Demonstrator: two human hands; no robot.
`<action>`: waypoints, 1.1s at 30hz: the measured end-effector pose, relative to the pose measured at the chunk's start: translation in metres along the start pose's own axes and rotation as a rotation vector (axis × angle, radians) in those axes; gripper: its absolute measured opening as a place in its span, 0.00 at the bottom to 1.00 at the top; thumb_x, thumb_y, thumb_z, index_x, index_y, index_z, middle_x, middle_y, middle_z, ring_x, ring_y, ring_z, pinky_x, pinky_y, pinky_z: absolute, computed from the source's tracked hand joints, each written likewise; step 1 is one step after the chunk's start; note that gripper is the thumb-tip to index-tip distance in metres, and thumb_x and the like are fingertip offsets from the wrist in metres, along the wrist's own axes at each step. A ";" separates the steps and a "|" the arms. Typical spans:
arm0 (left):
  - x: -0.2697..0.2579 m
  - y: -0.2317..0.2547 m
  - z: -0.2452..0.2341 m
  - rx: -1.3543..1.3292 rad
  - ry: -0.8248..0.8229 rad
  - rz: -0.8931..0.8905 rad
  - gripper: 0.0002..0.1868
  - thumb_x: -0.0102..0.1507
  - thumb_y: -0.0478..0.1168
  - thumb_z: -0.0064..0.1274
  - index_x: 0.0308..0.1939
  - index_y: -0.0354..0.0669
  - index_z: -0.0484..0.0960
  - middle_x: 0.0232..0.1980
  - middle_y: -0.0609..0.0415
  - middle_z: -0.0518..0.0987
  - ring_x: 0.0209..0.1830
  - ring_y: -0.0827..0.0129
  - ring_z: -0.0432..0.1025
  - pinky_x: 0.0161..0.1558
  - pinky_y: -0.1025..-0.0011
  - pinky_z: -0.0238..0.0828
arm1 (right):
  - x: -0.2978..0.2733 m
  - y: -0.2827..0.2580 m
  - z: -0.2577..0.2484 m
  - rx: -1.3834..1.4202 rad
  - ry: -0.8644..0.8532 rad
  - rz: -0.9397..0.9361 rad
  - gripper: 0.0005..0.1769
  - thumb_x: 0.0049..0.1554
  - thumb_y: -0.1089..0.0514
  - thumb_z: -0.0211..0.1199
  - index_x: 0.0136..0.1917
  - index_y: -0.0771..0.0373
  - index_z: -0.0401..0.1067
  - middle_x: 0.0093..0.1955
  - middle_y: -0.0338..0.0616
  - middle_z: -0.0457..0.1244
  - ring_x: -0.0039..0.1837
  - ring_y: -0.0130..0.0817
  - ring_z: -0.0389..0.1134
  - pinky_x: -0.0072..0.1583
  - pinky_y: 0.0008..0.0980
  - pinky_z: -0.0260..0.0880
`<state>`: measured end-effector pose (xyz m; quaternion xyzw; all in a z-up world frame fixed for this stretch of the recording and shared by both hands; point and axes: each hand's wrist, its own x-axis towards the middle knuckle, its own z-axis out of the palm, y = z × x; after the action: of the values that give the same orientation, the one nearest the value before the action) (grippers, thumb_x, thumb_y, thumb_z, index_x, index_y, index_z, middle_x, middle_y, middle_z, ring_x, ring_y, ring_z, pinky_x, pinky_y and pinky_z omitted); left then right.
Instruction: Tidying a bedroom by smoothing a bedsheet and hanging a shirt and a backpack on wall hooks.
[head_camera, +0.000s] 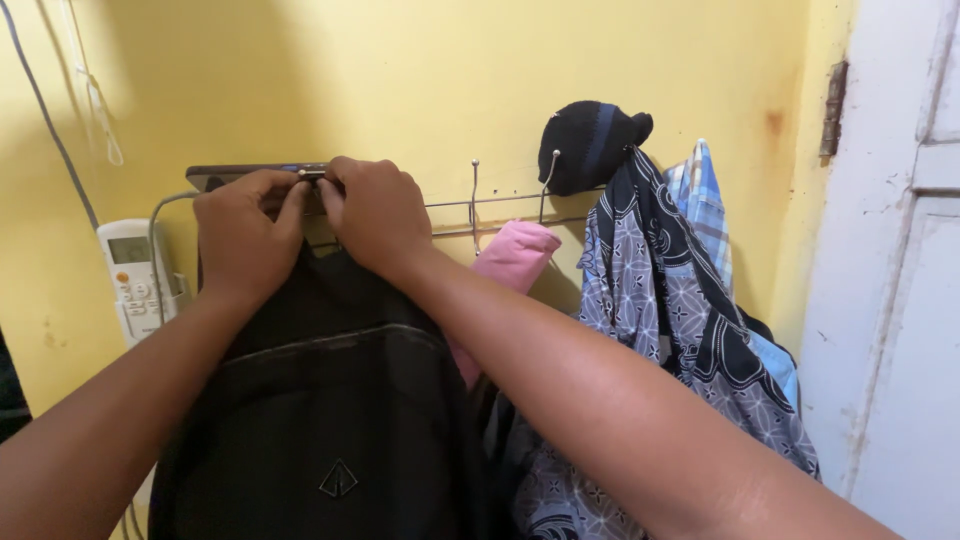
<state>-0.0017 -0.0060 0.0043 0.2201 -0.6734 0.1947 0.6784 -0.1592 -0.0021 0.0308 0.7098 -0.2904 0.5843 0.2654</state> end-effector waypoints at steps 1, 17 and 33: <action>0.001 0.000 -0.001 -0.023 -0.013 -0.009 0.08 0.68 0.35 0.60 0.46 0.31 0.86 0.41 0.43 0.85 0.40 0.65 0.83 0.44 0.71 0.77 | 0.001 0.000 0.001 -0.009 -0.003 -0.008 0.12 0.57 0.52 0.62 0.39 0.61 0.77 0.36 0.52 0.69 0.41 0.53 0.72 0.46 0.50 0.71; 0.014 0.000 -0.011 -0.087 -0.044 -0.056 0.09 0.68 0.35 0.59 0.48 0.33 0.88 0.41 0.45 0.86 0.38 0.69 0.82 0.44 0.73 0.78 | 0.014 -0.009 -0.001 -0.016 -0.003 -0.030 0.11 0.56 0.51 0.62 0.41 0.59 0.79 0.36 0.50 0.70 0.42 0.51 0.73 0.47 0.47 0.72; 0.035 -0.023 -0.019 -0.077 -0.282 -0.143 0.11 0.64 0.36 0.58 0.48 0.36 0.87 0.40 0.46 0.87 0.38 0.69 0.83 0.44 0.73 0.78 | 0.024 -0.003 -0.003 0.158 -0.118 0.011 0.09 0.52 0.56 0.64 0.44 0.59 0.82 0.41 0.49 0.73 0.45 0.46 0.75 0.50 0.40 0.76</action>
<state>0.0274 -0.0156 0.0380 0.2664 -0.7514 0.0872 0.5973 -0.1558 -0.0005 0.0552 0.7602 -0.2623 0.5639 0.1879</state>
